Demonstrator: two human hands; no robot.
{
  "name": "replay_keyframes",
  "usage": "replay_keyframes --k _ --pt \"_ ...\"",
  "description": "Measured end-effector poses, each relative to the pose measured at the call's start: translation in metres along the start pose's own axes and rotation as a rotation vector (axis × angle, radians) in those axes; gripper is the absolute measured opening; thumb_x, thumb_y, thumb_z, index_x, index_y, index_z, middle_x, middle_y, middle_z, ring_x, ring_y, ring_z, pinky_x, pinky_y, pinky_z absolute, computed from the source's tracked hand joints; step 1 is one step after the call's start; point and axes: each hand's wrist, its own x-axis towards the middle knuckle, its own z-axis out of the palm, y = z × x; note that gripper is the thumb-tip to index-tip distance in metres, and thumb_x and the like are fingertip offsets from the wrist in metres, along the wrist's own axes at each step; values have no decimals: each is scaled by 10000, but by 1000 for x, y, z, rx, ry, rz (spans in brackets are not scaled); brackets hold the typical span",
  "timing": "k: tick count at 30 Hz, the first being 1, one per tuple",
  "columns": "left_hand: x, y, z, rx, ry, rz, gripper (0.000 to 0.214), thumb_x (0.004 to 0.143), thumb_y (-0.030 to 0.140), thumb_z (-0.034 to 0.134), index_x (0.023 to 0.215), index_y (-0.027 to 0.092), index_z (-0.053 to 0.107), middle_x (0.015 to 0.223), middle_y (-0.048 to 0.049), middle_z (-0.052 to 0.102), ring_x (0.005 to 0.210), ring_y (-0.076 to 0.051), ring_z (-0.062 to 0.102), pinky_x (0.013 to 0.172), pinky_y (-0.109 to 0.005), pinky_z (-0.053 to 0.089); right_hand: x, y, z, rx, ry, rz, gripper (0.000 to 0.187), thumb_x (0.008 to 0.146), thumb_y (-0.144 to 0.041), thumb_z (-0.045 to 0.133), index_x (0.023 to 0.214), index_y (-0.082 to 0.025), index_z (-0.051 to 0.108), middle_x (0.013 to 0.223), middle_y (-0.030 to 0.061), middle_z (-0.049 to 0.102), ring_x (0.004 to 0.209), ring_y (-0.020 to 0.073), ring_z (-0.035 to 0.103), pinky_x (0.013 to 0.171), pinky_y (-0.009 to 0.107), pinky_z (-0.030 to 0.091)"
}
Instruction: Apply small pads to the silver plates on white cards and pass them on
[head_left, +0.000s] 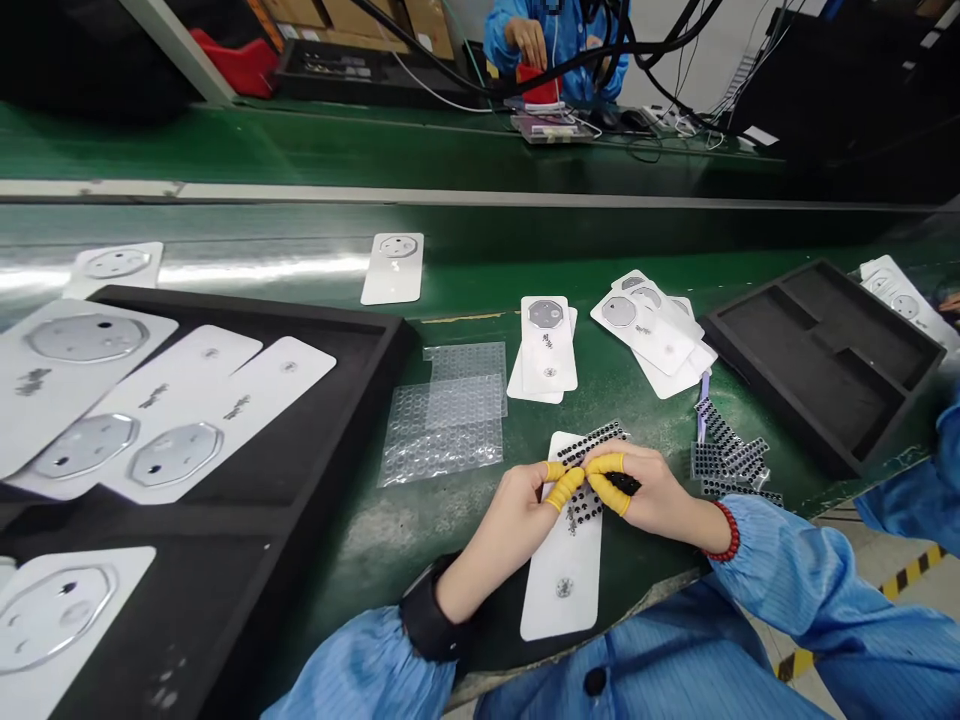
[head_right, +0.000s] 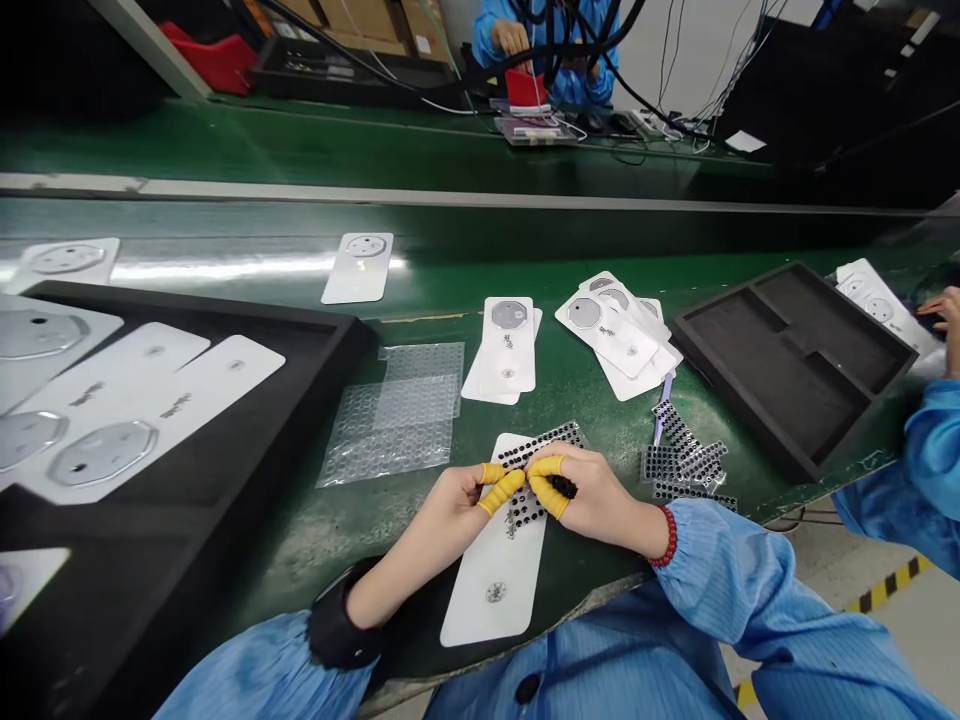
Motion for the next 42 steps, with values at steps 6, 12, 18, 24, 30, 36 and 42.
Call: replay_keyframes --k 6,12,18,24,30,36,42 --pt "0 10 -42 -27 314 80 367 675 351 755 962 125 715 928 -132 752 784 -244 696 642 -295 544 -12 2 -2 -86 -118 13 118 913 -146 515 913 -156 633 1006 99 651 902 152 635 783 283 554" --pt "-20 40 -45 -311 633 251 970 678 312 818 1460 170 261 833 -46 764 766 -202 735 654 -267 597 4 -3 -25 258 21 479 160 886 -286 624 831 -148 683 1038 108 676 878 158 675 711 249 563" --pt "-31 37 -4 -334 222 46 461 743 324 750 1109 116 562 685 -33 739 603 -167 701 559 -224 573 30 -42 -16 -332 286 -198 128 856 -89 606 947 -157 664 950 72 667 884 154 630 860 330 548" --pt "-38 28 4 -193 112 86 279 779 248 657 1025 131 600 680 -28 721 583 -155 675 507 -198 517 42 -50 -7 -515 100 -421 244 911 -44 380 920 -121 611 922 84 690 858 143 605 958 355 499" --pt "-41 30 6 -231 51 59 322 802 276 646 1089 141 593 736 -46 730 631 -181 698 522 -217 535 34 -41 -18 -576 -28 -441 234 907 -56 398 969 -96 621 1028 115 688 1028 184 616 1050 427 446" --pt "-43 36 6 -274 26 14 257 793 270 669 1015 150 619 717 -34 718 620 -179 702 531 -219 554 27 -36 -20 -600 -110 -488 239 928 -104 422 1060 -63 616 1190 186 621 1187 276 556 998 491 490" --pt "-45 40 4 -323 -31 -15 351 762 218 709 1093 150 614 733 -21 731 628 -169 701 541 -200 544 23 -40 -23 -589 -165 -483 231 945 -137 432 1051 -42 615 1223 225 588 1247 317 513 967 499 526"
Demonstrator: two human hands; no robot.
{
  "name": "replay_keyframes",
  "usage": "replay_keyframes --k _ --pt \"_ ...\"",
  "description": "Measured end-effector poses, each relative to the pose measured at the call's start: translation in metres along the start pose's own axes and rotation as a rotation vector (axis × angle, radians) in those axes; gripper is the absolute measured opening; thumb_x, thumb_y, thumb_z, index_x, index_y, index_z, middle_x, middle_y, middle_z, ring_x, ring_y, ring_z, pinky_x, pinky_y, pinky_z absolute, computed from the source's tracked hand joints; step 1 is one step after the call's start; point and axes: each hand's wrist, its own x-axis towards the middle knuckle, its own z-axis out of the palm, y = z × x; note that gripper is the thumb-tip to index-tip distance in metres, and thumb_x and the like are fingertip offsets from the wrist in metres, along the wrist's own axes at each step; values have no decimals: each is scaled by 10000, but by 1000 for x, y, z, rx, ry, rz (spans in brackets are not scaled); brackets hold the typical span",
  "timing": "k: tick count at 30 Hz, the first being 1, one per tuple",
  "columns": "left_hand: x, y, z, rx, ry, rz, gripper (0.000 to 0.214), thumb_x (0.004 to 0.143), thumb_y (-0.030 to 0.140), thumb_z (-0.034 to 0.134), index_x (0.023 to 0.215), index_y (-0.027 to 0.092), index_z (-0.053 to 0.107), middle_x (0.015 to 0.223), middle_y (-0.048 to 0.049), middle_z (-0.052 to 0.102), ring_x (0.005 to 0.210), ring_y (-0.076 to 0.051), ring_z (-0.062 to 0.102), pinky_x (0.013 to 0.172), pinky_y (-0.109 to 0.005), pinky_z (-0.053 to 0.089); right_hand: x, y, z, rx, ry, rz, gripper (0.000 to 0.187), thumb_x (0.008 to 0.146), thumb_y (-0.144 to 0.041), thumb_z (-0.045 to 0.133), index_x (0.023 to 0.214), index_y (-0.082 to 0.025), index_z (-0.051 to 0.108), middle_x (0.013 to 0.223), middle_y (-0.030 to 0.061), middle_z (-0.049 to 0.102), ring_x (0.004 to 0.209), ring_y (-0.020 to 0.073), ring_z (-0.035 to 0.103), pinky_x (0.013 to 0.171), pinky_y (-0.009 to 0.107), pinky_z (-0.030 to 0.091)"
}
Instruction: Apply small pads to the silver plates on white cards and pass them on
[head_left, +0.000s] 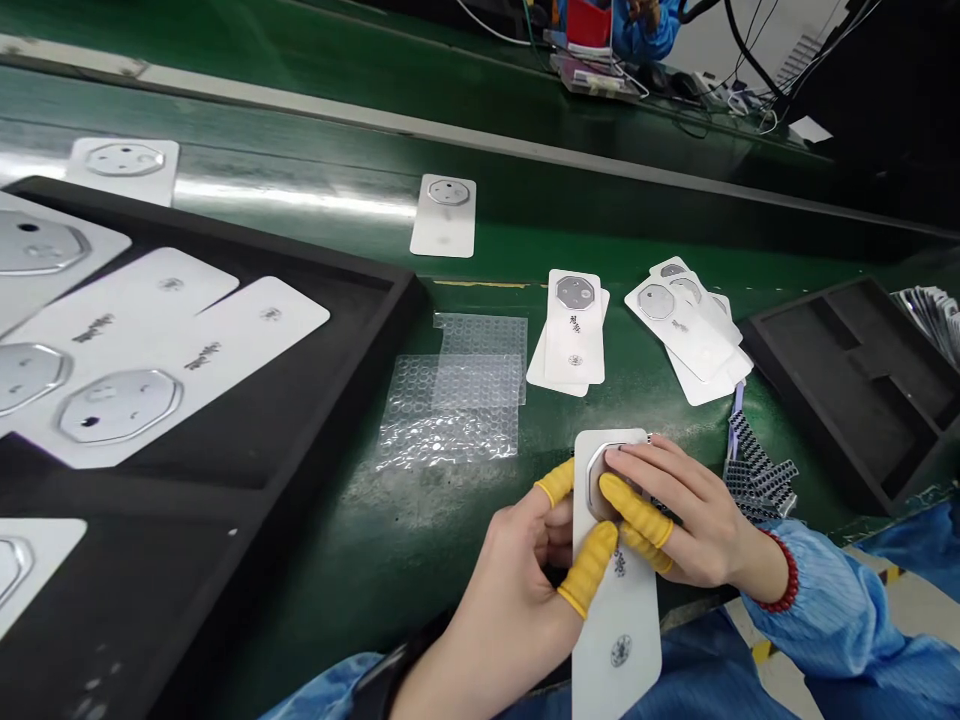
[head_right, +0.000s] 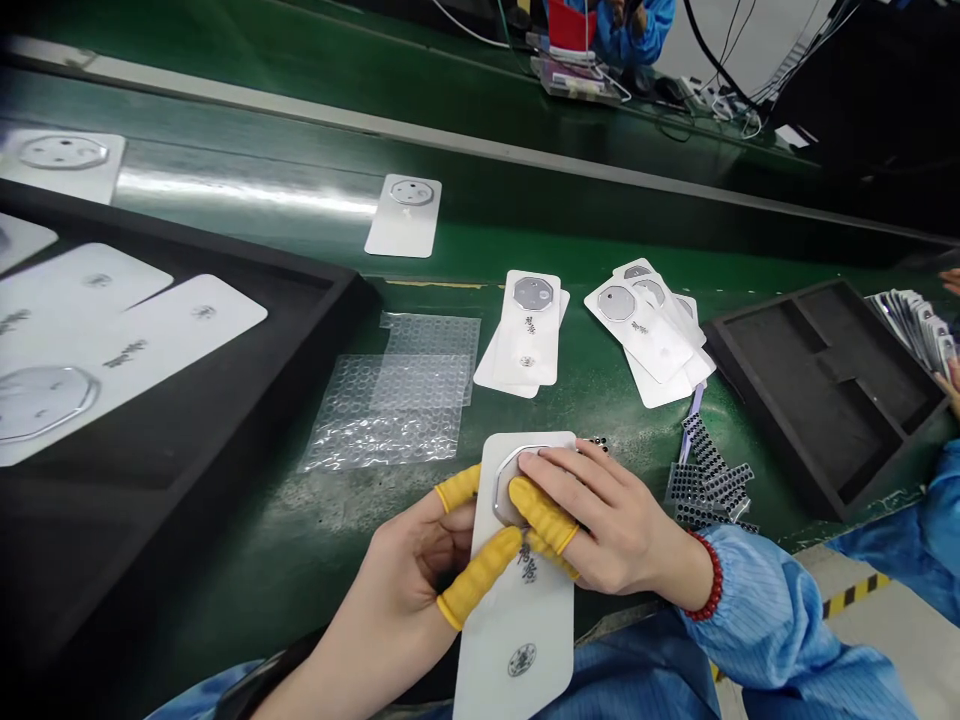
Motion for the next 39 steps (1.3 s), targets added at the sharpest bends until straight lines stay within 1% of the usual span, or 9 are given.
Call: replay_keyframes --k 8,15,20,25,28,32,34,36,39 --pt "-2 3 2 -94 -2 83 346 766 97 691 1084 222 637 782 43 754 660 -117 709 595 -157 558 -1 0 0 21 46 17 222 941 -165 479 1079 -55 614 1202 211 602 1212 300 542 929 475 558" --pt "0 -1 2 -13 3 100 306 795 130 652 1094 195 627 765 13 744 652 -152 711 576 -199 569 0 -2 1 -33 39 29 249 961 -185 438 1093 -78 620 1195 201 617 1223 282 535 916 463 561" --pt "2 -10 -1 136 38 90 41 784 188 616 815 180 590 645 -8 675 596 -193 692 515 -244 549 0 -15 0 -178 -69 111 291 942 -117 393 1086 -97 645 1265 198 593 1281 323 486 931 517 534" --pt "2 -19 -2 248 75 45 174 734 195 634 673 214 472 600 -17 644 560 -210 670 506 -275 535 3 -25 0 -188 -141 62 320 899 -28 347 910 -27 666 1271 238 579 1327 327 448 971 425 548" --pt "4 -17 -1 229 62 21 130 757 240 639 741 196 517 607 -25 650 549 -203 652 492 -267 517 5 -19 -1 -92 -139 38 284 883 -6 361 860 3 644 1252 282 566 1334 362 429 978 438 554" --pt "5 -11 -2 95 28 2 227 829 350 608 943 155 593 610 -16 647 566 -182 639 492 -238 494 4 -14 0 -3 -59 50 243 897 -38 404 981 43 618 1212 312 565 1310 367 451 971 470 557" --pt "4 -11 -3 65 52 34 232 825 363 625 917 151 609 592 -3 627 551 -159 613 496 -221 485 3 -17 2 -42 -53 53 254 900 -49 407 1009 47 614 1212 311 567 1310 363 452 962 462 563" --pt "5 -12 -4 60 82 62 226 822 364 640 883 147 619 582 2 617 547 -141 592 510 -211 483 2 -20 4 -108 -72 51 262 893 -41 389 956 27 634 1219 298 575 1309 362 454 948 450 570" --pt "7 -14 -4 4 100 27 273 819 387 665 924 137 632 560 13 604 531 -126 572 509 -199 478 3 -19 5 -90 -57 51 250 885 -40 402 909 -3 648 1205 274 597 1278 341 495 939 445 569"
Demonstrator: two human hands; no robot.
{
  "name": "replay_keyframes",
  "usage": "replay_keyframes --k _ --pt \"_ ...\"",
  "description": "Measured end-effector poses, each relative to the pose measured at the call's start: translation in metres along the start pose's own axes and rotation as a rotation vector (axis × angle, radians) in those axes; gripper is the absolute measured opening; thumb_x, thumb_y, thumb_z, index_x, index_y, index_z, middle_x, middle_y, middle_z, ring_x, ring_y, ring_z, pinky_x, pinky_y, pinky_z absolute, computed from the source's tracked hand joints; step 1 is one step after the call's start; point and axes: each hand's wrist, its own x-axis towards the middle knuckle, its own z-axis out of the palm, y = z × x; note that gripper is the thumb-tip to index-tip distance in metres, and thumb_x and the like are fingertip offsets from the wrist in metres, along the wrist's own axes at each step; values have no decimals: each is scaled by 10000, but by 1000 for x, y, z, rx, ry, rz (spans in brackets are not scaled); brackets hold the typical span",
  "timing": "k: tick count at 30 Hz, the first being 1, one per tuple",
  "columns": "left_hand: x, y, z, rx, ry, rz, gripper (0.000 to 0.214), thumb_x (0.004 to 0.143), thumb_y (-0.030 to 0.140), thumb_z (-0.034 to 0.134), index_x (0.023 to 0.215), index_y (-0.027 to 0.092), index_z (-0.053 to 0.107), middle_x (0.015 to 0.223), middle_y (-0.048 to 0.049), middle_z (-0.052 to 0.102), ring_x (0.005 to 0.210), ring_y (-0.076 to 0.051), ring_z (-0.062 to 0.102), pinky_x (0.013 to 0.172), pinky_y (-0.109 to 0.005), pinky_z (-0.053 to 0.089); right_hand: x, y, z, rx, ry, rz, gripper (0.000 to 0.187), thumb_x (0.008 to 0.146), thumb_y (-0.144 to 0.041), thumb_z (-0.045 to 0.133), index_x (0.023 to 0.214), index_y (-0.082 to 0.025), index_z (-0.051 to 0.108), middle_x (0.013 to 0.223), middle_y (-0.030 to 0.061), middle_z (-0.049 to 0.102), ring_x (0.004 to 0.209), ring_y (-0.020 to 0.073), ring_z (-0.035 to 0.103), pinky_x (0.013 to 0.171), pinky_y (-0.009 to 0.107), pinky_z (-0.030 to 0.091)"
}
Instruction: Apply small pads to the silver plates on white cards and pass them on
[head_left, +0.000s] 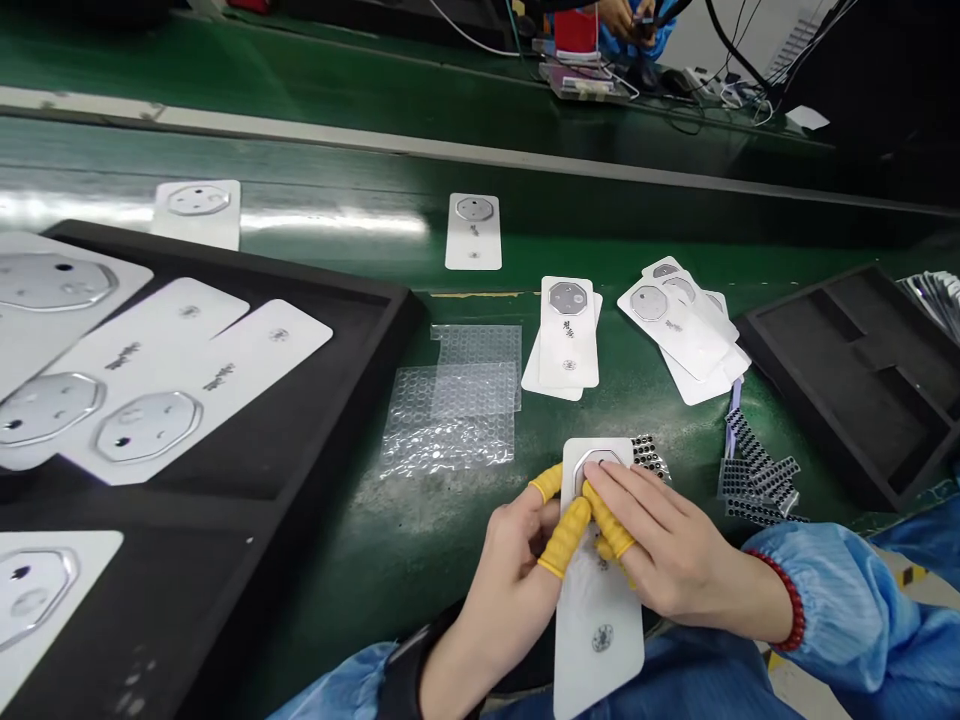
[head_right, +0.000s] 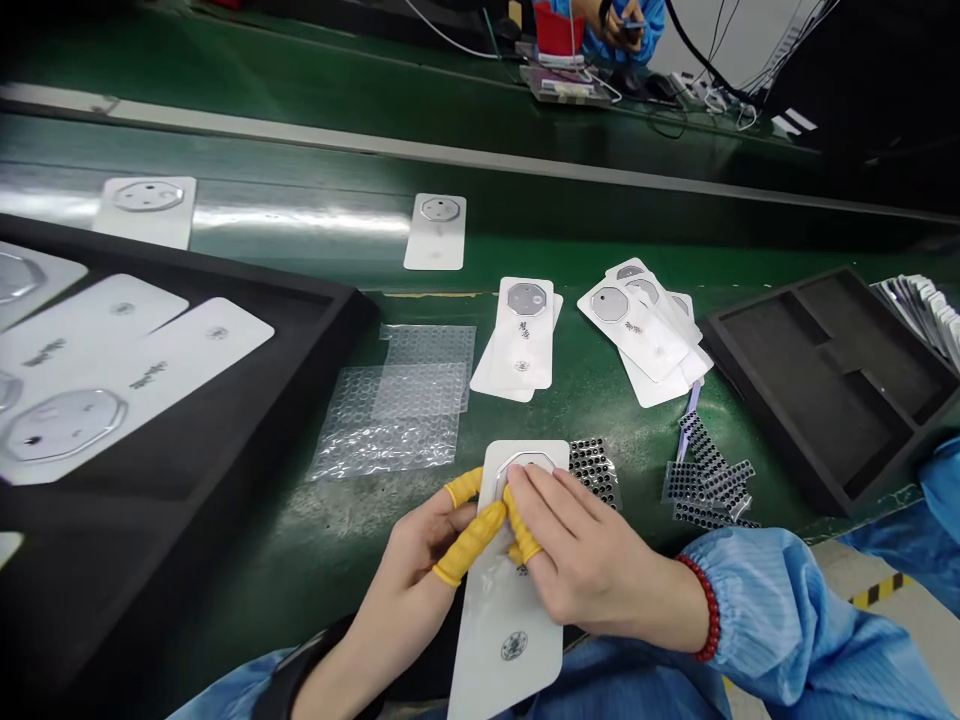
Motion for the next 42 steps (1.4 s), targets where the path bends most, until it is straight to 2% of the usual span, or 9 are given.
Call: replay_keyframes --k 3,6,13,16,20,25,31,38,42 --pt "1 3 1 -104 -17 -58 333 812 411 690 997 139 638 629 -10 667 537 -123 585 501 -194 486 3 9 -2 232 84 25 247 923 -117 419 987 -4 630 1163 266 609 1204 295 555 936 451 562" --pt "0 6 3 -121 -39 -25 321 821 404 692 1021 156 656 633 -9 680 513 -109 568 479 -177 472 5 15 -5 400 163 66 310 959 -163 358 1040 3 607 1128 261 613 1147 264 579 897 445 576" --pt "-4 6 2 -108 -62 -5 273 843 375 667 1015 163 672 605 5 650 508 -106 552 478 -174 464 3 8 -3 222 202 -18 260 921 -119 417 988 29 620 1099 272 624 1211 325 547 899 443 590" --pt "-5 4 2 -42 -47 28 256 853 375 641 992 163 677 591 2 654 506 -117 558 469 -181 461 4 3 -8 56 132 -28 268 912 -106 410 992 9 639 1116 245 639 1235 331 533 919 436 585" --pt "-7 5 1 136 26 137 177 853 322 612 832 164 687 505 20 583 463 -110 530 454 -179 431 9 -1 -21 -86 -16 -38 329 856 -57 373 1003 0 662 1162 229 643 1235 318 545 955 426 568" --pt "-7 10 1 163 40 163 151 828 301 620 790 175 693 474 34 521 435 -107 486 415 -176 402 13 11 -27 121 -53 -129 281 856 -51 411 1012 33 630 1163 256 629 1279 326 507 986 436 559" --pt "-8 10 2 -20 4 80 170 815 297 667 956 211 705 530 41 544 473 -102 486 438 -164 419 16 17 -22 232 58 -90 254 944 -117 414 1023 13 617 1137 242 634 1247 321 520 922 475 589" --pt "-7 11 1 -9 35 109 188 803 288 682 969 212 727 504 54 461 450 -80 401 433 -151 396 19 17 -18 439 159 -32 301 922 -140 393 1058 31 600 1137 243 605 1158 295 563 891 447 584" --pt "-7 14 2 -46 59 83 123 794 280 688 879 197 722 485 55 462 441 -79 410 434 -155 405 21 15 -16 459 175 5 293 916 -122 382 1074 13 589 1136 227 603 1144 278 559 874 436 585"
